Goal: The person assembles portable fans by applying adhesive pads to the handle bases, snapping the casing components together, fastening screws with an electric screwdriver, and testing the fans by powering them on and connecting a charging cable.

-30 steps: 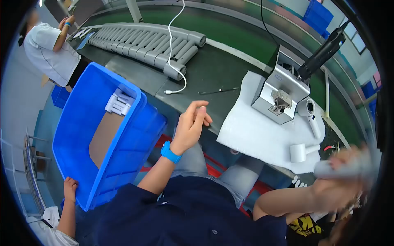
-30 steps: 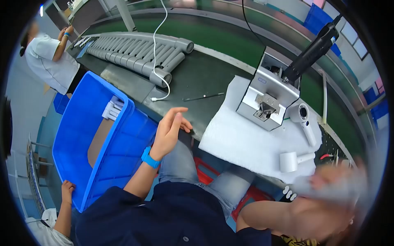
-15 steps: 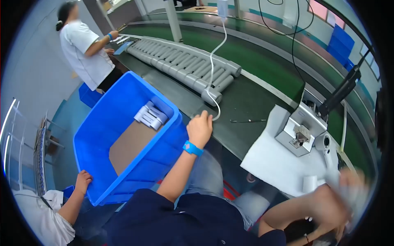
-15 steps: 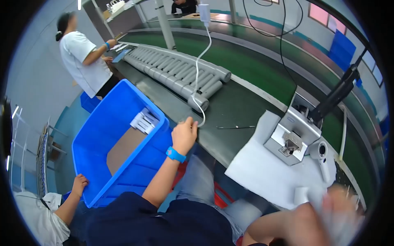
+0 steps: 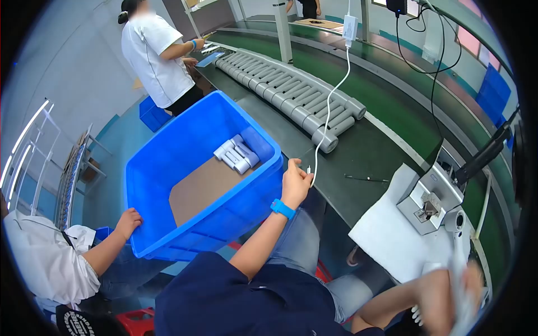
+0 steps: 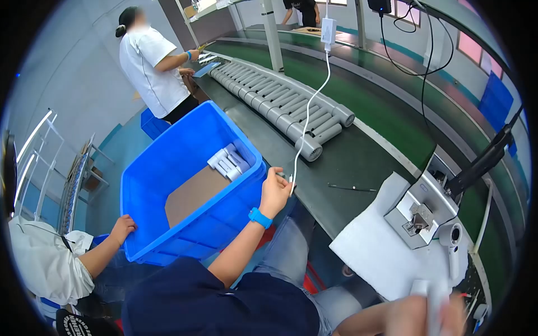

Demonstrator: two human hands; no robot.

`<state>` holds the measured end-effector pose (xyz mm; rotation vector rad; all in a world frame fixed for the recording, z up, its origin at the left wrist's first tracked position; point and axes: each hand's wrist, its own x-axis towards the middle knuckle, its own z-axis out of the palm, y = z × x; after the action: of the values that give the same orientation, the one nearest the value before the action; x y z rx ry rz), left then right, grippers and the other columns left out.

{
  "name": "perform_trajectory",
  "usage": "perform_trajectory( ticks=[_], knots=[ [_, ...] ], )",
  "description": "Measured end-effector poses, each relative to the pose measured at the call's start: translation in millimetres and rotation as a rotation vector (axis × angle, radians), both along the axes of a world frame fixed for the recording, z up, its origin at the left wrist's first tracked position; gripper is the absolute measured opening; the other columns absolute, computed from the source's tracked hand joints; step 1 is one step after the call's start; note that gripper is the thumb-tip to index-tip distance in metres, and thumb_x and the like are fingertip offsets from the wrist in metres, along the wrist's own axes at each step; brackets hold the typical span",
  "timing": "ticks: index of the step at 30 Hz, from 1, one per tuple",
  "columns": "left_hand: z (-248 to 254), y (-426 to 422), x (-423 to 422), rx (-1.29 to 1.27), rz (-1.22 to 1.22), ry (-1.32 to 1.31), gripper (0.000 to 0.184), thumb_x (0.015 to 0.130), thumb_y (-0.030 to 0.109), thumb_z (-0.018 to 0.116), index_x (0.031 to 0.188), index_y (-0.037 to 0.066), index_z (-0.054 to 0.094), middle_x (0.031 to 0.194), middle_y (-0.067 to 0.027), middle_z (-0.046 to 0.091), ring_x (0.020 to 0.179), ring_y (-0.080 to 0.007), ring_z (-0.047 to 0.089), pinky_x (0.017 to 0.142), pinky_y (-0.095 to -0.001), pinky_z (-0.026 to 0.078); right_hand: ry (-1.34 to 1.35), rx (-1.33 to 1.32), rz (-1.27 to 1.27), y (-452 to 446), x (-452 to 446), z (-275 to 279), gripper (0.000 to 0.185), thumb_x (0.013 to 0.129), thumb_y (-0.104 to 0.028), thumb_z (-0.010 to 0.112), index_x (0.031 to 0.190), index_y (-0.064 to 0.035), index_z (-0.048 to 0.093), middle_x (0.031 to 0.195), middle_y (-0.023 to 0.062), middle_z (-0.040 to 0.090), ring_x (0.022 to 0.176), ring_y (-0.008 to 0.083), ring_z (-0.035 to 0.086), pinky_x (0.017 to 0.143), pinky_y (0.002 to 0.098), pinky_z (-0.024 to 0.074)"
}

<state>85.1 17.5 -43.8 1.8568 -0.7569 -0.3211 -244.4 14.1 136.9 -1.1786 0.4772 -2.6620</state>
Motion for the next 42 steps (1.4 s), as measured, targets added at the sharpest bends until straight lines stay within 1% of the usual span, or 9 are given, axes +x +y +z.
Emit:
perform_trajectory(
  ticks=[6,16,18,22,24,27,35,38,42],
  knots=[
    [-17,19,-4,-0.298,-0.096,0.369,0.042,0.079,-0.006,0.061,0.119,-0.009,0.047,0.092,-0.0115,0.060,0.080,-0.0161,0.062,0.067,-0.0269,0.052,0.002,-0.050,0.066,0,1,-1,0.028,0.088,-0.025,0.041,0.085,0.0018,0.048,0.071,0.0094,0.047,0.061,0.0157,0.045,0.061,0.0268,0.0393],
    [75,28,-22,-0.689,-0.408,0.661,0.022,0.084,-0.003,0.060,0.106,-0.002,0.057,0.091,-0.0089,0.062,0.082,-0.0174,0.061,0.074,-0.0287,0.050,0.086,0.004,0.245,-10,7,-16,0.028,0.089,-0.021,0.040,0.089,0.0057,0.048,0.074,0.0118,0.051,0.059,0.0168,0.048,0.057,0.0268,0.0411],
    [87,23,-28,-0.782,-0.449,0.632,0.018,0.084,-0.004,0.060,0.102,-0.002,0.057,0.089,-0.0093,0.062,0.080,-0.0175,0.060,0.072,-0.0287,0.049,0.099,0.015,0.396,-10,3,-17,0.028,0.089,-0.020,0.039,0.090,0.0065,0.048,0.074,0.0123,0.052,0.059,0.0170,0.048,0.057,0.0268,0.0415],
    [112,22,-47,-0.848,-0.458,0.537,0.016,0.086,-0.003,0.058,0.102,-0.001,0.058,0.086,-0.0089,0.061,0.076,-0.0163,0.058,0.068,-0.0280,0.047,-0.311,-0.465,0.936,30,5,3,0.035,0.088,-0.032,0.048,0.091,0.0026,0.049,0.074,0.0082,0.050,0.059,0.0158,0.047,0.057,0.0257,0.0407],
    [126,17,-57,-0.786,-0.582,0.476,0.015,0.087,-0.001,0.057,0.102,-0.002,0.060,0.082,-0.0080,0.061,0.071,-0.0130,0.055,0.064,-0.0249,0.044,-0.629,0.244,0.784,31,60,5,0.037,0.093,-0.030,0.043,0.105,0.0043,0.048,0.078,0.0092,0.052,0.062,0.0181,0.050,0.060,0.0280,0.0441],
    [148,15,-82,-0.601,-0.744,0.344,0.016,0.089,0.000,0.057,0.103,-0.004,0.062,0.077,-0.0069,0.061,0.068,-0.0096,0.052,0.061,-0.0220,0.041,0.414,0.607,1.099,-32,70,-23,0.041,0.092,-0.021,0.052,0.120,0.0069,0.045,0.085,0.0099,0.056,0.067,0.0162,0.055,0.062,0.0280,0.0459],
    [161,7,-93,-0.334,-0.923,0.502,0.016,0.088,0.005,0.061,0.099,-0.004,0.064,0.076,-0.0045,0.062,0.066,-0.0055,0.052,0.058,-0.0182,0.042,0.476,0.544,1.352,-50,78,-43,0.053,0.082,-0.019,0.064,0.122,0.0112,0.045,0.106,0.0131,0.056,0.066,0.0167,0.057,0.059,0.0285,0.0476],
    [164,5,-93,-0.306,-0.902,0.397,0.015,0.088,0.006,0.060,0.098,-0.003,0.065,0.068,-0.0017,0.057,0.059,-0.0030,0.046,0.048,-0.0184,0.030,0.493,0.570,1.359,-52,75,-44,0.055,0.082,-0.021,0.064,0.121,0.0115,0.045,0.101,0.0144,0.057,0.065,0.0165,0.057,0.058,0.0284,0.0479],
    [168,3,-94,-0.295,-0.891,0.362,0.014,0.087,0.006,0.061,0.096,-0.003,0.066,0.067,-0.0016,0.057,0.059,-0.0032,0.047,0.049,-0.0182,0.031,0.588,0.591,1.359,-58,69,-46,0.054,0.082,-0.022,0.064,0.121,0.0112,0.046,0.090,0.0132,0.059,0.064,0.0160,0.058,0.059,0.0282,0.0482]
  ],
)
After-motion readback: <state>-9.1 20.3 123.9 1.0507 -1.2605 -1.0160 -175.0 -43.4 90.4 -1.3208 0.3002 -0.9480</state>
